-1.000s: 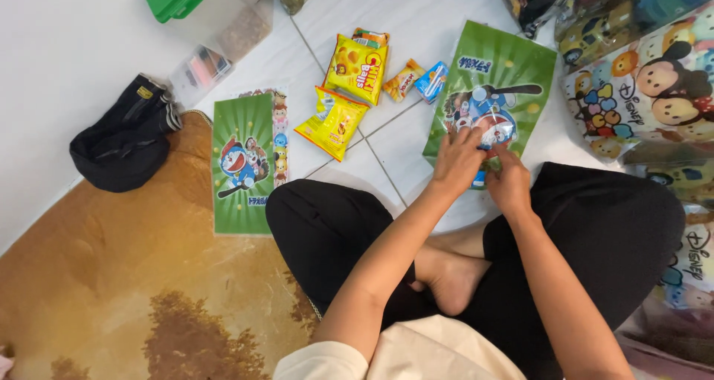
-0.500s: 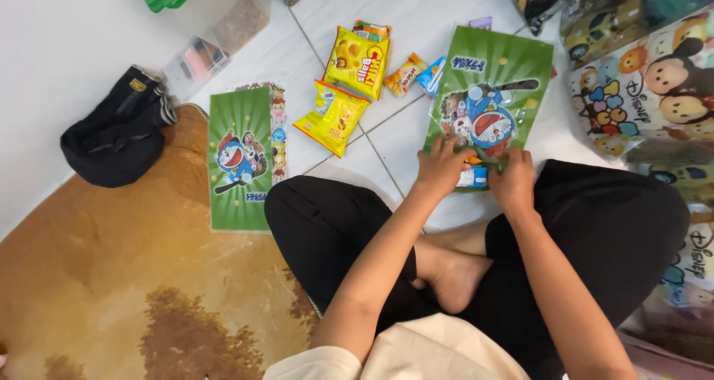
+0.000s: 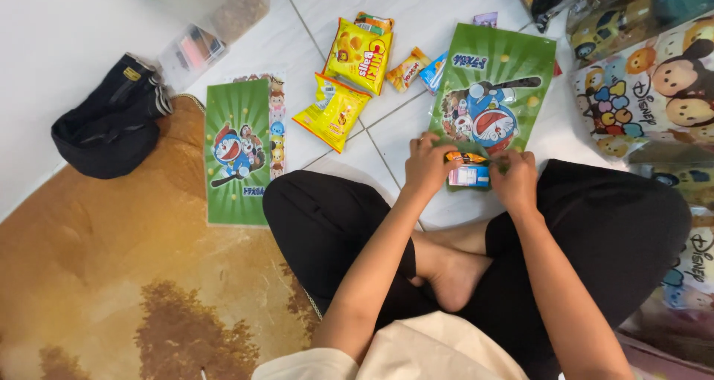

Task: Packing various snack packets and stickers into decorative gift bags on the floor.

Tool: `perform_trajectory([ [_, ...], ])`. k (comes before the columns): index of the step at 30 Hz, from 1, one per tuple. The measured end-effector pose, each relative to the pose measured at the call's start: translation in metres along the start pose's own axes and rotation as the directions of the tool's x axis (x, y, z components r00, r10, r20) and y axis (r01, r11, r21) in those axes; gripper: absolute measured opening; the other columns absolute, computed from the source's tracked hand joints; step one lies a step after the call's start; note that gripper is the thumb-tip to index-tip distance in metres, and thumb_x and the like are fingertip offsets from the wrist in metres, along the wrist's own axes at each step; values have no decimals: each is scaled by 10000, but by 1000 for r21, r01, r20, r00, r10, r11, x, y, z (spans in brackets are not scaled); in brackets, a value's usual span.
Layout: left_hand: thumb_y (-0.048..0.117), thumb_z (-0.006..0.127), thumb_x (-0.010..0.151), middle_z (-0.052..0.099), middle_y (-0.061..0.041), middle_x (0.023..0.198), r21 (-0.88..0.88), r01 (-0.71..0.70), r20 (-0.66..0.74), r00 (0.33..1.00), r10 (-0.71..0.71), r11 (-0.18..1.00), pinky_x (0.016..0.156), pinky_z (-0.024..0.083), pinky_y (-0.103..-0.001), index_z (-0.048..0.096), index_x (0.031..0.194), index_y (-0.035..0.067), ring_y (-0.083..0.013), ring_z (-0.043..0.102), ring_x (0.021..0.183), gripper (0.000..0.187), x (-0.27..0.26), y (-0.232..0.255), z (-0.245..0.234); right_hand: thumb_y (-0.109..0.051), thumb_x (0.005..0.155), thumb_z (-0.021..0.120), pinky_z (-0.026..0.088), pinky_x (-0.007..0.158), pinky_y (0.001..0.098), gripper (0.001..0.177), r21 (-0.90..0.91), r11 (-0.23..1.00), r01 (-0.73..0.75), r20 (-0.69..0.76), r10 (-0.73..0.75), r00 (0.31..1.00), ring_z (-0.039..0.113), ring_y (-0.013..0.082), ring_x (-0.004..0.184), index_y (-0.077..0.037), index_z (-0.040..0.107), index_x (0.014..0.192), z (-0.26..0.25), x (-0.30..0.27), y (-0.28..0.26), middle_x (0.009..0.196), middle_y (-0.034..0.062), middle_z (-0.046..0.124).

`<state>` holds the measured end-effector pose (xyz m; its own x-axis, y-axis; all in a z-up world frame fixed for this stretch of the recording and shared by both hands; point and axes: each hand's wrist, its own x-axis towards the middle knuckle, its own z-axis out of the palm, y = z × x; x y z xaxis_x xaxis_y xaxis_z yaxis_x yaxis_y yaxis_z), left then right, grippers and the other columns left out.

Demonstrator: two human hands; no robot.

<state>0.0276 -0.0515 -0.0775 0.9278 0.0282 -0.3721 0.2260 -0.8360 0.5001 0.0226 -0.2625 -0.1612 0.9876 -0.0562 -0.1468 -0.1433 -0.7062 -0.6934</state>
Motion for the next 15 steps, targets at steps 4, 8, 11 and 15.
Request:
perform_trajectory([
  [4,327,740,931,540,-4,1293,-57,71,7,997,-71,996,917,610,-558,706,1247,279,-289,501,1302,322,-5,-21,12,-153,865,768,580,880,499,154,18,1000,-2,16,2,1000,675,431,1033,-179,710,1004,-1,2,0,1072,98,568],
  [8,47,684,907,661,62,1097,-94,-53,-209,977,33,994,850,633,-410,770,1058,229,-207,636,1127,251,-16,-27,1,-80,864,720,581,826,464,103,-8,1000,11,-17,-11,1000,698,372,919,-165,668,892,-10,0,-4,953,76,588],
  [11,-68,680,810,699,63,1002,-107,-133,-319,943,92,985,826,638,-337,791,949,212,-204,675,1023,332,-21,-28,-13,-9,878,680,578,754,444,129,-30,999,39,-33,-40,999,705,355,831,-128,642,852,-11,-2,-12,881,79,576],
  [15,-69,676,767,714,96,986,-213,-98,-339,940,21,972,814,632,-280,805,923,247,-154,673,918,375,-33,-27,-29,42,855,706,590,732,437,129,20,998,59,98,-61,993,710,365,816,-62,633,872,-9,-8,-16,899,119,585],
])
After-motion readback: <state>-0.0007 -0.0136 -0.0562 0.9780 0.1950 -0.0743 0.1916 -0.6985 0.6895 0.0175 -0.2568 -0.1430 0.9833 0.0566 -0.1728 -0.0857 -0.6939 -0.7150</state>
